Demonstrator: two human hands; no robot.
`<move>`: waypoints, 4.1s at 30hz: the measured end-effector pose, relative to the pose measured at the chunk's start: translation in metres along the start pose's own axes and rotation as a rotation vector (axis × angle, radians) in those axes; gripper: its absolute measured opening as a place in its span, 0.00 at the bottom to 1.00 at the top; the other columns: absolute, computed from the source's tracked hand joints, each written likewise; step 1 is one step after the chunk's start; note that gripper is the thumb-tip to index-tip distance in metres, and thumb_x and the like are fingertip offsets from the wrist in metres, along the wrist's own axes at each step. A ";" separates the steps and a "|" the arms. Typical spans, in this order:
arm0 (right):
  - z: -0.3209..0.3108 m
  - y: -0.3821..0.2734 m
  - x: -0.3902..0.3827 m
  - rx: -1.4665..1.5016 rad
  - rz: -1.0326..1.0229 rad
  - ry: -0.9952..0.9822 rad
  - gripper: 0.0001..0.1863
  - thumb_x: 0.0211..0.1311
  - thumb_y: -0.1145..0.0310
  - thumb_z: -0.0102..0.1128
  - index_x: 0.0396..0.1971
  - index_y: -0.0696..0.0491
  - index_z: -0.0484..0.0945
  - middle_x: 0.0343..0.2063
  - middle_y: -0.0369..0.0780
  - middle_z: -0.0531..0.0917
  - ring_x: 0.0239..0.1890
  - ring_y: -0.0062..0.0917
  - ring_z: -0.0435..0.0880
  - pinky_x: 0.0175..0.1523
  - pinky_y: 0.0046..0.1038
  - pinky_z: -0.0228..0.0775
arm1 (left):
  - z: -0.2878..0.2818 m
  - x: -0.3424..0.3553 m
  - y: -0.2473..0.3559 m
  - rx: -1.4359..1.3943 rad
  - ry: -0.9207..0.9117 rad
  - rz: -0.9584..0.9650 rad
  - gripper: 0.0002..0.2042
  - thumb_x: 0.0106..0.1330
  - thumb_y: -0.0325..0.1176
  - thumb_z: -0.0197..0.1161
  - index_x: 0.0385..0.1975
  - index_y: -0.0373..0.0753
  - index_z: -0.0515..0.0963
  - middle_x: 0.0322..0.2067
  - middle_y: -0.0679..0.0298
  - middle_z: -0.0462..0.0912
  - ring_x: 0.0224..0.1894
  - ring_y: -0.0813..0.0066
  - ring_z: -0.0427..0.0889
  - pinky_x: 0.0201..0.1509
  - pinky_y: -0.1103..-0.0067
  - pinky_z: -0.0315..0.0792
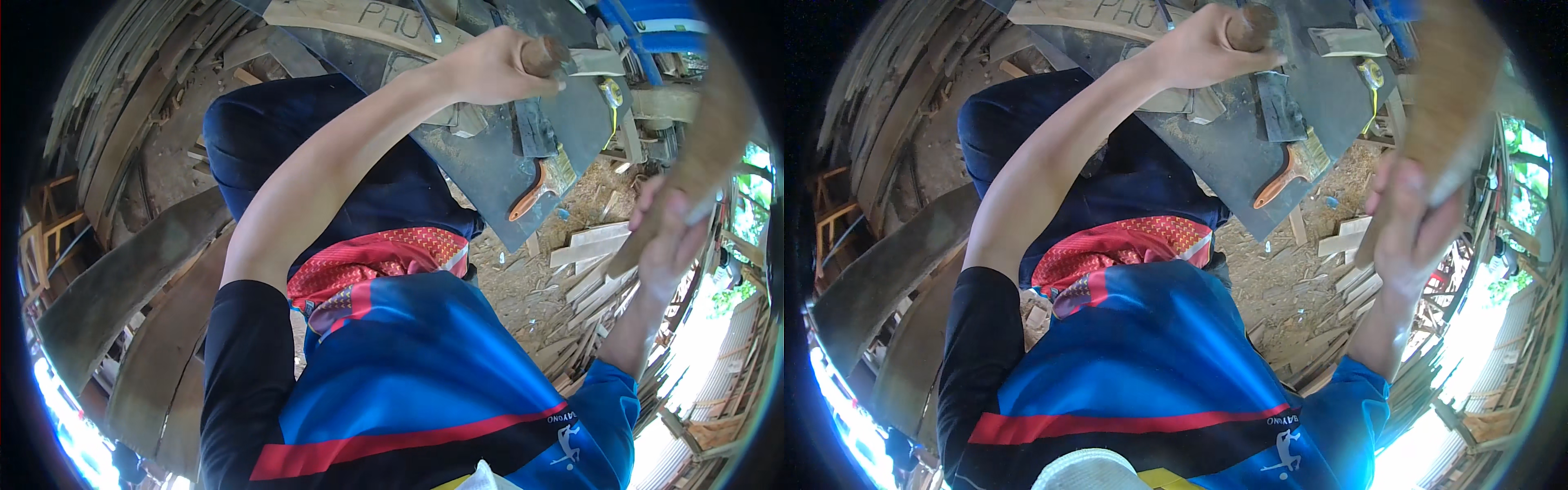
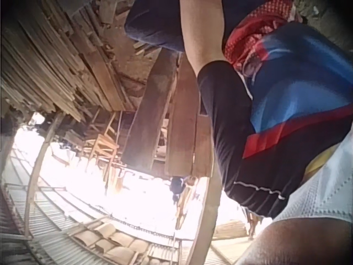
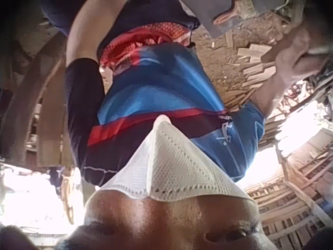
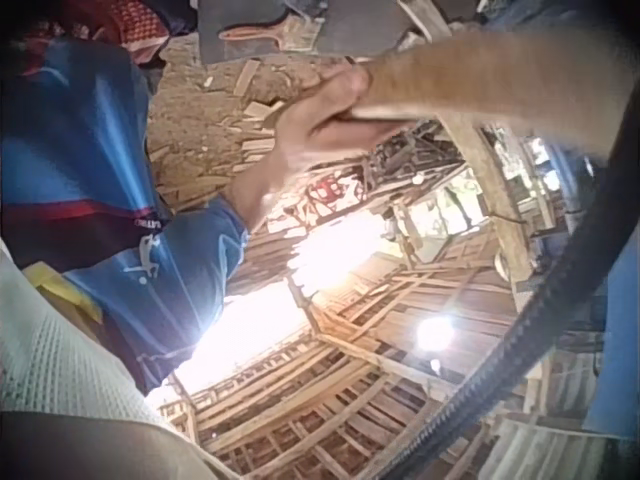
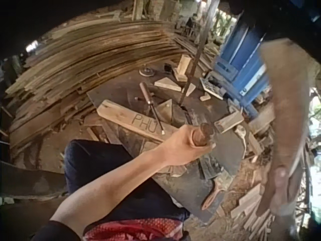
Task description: The person sits on the floor and carves a rectangular piece of wood using a chisel and a wooden mallet. They repeatedly strike the chisel to shape the wood, occasionally adjusting the piece's position on the workbench.
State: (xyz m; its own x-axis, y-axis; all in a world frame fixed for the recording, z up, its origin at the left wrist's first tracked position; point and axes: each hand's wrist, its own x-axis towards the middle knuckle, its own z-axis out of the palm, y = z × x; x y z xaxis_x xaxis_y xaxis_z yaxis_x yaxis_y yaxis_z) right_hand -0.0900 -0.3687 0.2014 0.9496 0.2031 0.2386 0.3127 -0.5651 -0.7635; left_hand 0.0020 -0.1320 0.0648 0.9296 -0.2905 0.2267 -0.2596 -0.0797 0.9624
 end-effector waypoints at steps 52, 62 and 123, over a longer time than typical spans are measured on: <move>-0.022 -0.018 0.023 -0.037 0.185 -0.013 0.20 0.73 0.53 0.58 0.44 0.58 0.78 0.20 0.34 0.75 0.18 0.16 0.72 0.22 0.20 0.64 | 0.003 -0.003 -0.012 -0.050 -0.019 0.074 0.16 0.64 0.43 0.69 0.26 0.35 0.80 0.14 0.68 0.73 0.18 0.78 0.72 0.26 0.74 0.68; 0.001 -0.024 0.013 -0.401 0.089 -0.215 0.20 0.73 0.55 0.59 0.44 0.60 0.78 0.17 0.33 0.75 0.15 0.15 0.72 0.21 0.21 0.61 | 0.000 -0.007 -0.014 -0.042 -0.032 0.047 0.17 0.64 0.43 0.70 0.25 0.34 0.79 0.14 0.67 0.73 0.19 0.78 0.72 0.27 0.73 0.68; 0.086 0.122 -0.118 0.130 0.914 -0.458 0.27 0.67 0.50 0.66 0.49 0.61 0.80 0.21 0.42 0.83 0.20 0.25 0.83 0.28 0.31 0.74 | -0.024 -0.001 -0.029 -0.518 0.296 -0.052 0.15 0.66 0.29 0.51 0.19 0.47 0.56 0.13 0.74 0.52 0.16 0.81 0.54 0.60 0.66 0.65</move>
State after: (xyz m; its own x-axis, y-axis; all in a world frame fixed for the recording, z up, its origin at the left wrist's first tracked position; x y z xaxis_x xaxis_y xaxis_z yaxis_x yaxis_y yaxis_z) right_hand -0.1655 -0.3926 0.0287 0.7164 0.0402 -0.6965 -0.5554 -0.5714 -0.6042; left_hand 0.0155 -0.1065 0.0401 0.9903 -0.0151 0.1382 -0.1199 0.4106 0.9039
